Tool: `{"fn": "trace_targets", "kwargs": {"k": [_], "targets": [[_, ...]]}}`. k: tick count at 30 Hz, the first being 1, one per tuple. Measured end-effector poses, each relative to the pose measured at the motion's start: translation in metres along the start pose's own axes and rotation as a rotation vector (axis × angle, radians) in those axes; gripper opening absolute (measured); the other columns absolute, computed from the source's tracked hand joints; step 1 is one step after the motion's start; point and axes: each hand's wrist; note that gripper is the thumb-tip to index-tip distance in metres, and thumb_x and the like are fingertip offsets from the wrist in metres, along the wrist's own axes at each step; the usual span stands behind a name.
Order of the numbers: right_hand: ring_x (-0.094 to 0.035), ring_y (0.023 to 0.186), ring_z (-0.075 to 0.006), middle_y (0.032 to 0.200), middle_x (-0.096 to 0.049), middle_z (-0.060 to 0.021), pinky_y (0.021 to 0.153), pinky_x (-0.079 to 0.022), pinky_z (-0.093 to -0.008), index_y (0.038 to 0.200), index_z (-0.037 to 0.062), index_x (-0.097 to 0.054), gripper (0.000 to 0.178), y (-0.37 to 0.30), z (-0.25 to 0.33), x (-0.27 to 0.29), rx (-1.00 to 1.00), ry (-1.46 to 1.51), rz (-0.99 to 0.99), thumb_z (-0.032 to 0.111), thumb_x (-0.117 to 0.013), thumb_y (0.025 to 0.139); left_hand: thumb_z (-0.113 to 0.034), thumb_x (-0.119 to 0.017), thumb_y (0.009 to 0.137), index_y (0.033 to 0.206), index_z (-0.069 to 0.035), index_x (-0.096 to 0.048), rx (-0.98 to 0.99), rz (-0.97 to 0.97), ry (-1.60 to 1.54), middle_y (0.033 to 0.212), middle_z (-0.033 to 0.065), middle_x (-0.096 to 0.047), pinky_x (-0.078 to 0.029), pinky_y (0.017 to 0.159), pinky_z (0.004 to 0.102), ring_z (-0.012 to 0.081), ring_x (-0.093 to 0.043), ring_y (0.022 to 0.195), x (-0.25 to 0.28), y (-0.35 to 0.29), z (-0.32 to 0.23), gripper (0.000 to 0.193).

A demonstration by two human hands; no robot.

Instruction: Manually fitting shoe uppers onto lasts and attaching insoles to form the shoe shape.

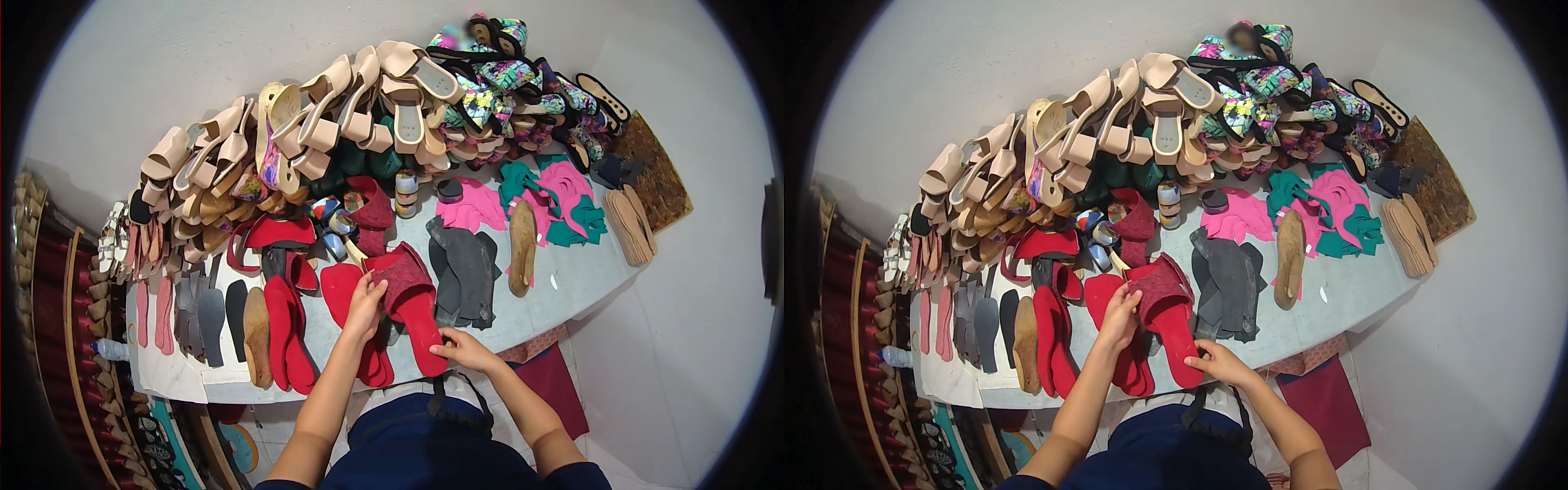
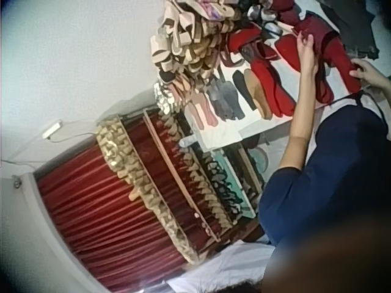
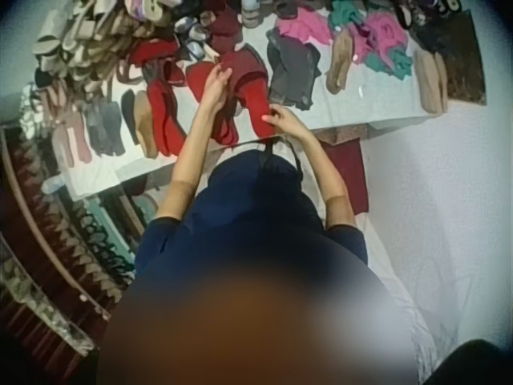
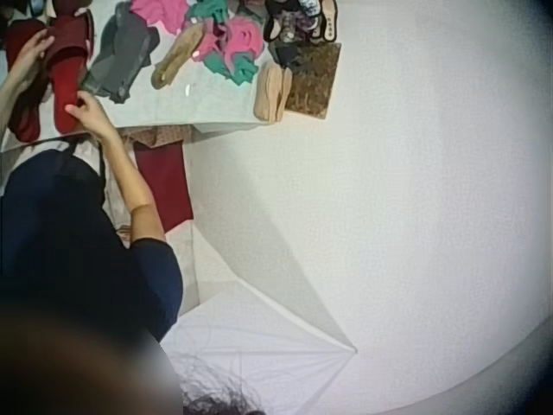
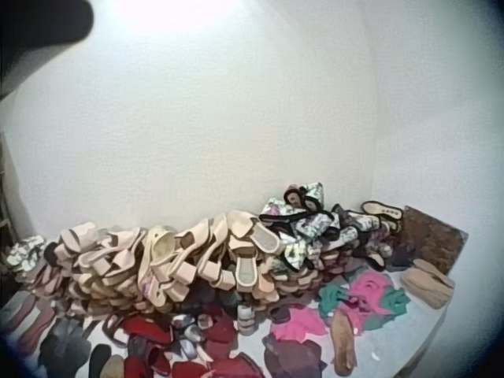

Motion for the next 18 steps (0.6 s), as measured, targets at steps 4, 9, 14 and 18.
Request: {"fn": "trace_targets", "kwargs": {"k": [4,9,14,18], "targets": [[-0.052,0.085,-0.0061,0.093,-0.056,-0.0015,0.075,-0.042,-0.0212,0.110,0.0025,-0.050,0.033,-0.004,0.001,-0.006,0.050,0.353,0.193,0.019,-0.057,0.083,-0.009,-0.047,0.086,0.117,0.000,-0.036,-0.067,-0.022,-0.064,0.106,0.0105,-0.052,-0.041,0.085,0.0316,0.0185,-0.051,0.097,0.003,-0.024,-0.009,0.035],[-0.052,0.085,-0.0070,0.092,-0.055,0.0003,0.076,-0.041,-0.0210,0.104,0.0040,-0.052,0.026,-0.006,0.005,-0.022,-0.109,0.460,0.360,0.021,-0.055,0.084,-0.010,-0.046,0.086,0.110,-0.001,-0.043,0.051,-0.148,-0.053,0.099,0.0101,-0.056,-0.044,0.081,0.0327,0.0193,-0.055,0.090,0.028,-0.028,0.007,0.025],[-0.053,0.090,-0.0093,0.099,-0.055,-0.0033,0.078,-0.040,-0.0224,0.110,0.0044,-0.045,0.032,-0.005,-0.003,-0.002,-0.040,0.465,0.214,0.021,-0.054,0.084,-0.011,-0.049,0.085,0.116,-0.004,-0.036,0.103,-0.054,-0.036,0.108,0.0108,-0.050,-0.042,0.083,0.0333,0.0193,-0.050,0.098,-0.002,-0.006,-0.003,0.034],[-0.050,0.091,-0.0105,0.097,-0.054,-0.0052,0.082,-0.039,-0.0249,0.108,0.0022,-0.045,0.030,0.013,0.007,0.020,0.107,0.419,0.041,0.019,-0.054,0.085,-0.009,-0.050,0.084,0.118,-0.005,-0.034,0.022,0.079,-0.107,0.108,0.0114,-0.050,-0.042,0.085,0.0322,0.0196,-0.051,0.098,-0.011,0.040,-0.003,0.038]]}}
Point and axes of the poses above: each hand's wrist, its own y-axis towards the middle knuckle, its own x-axis out of the back of the hand, z = x × y
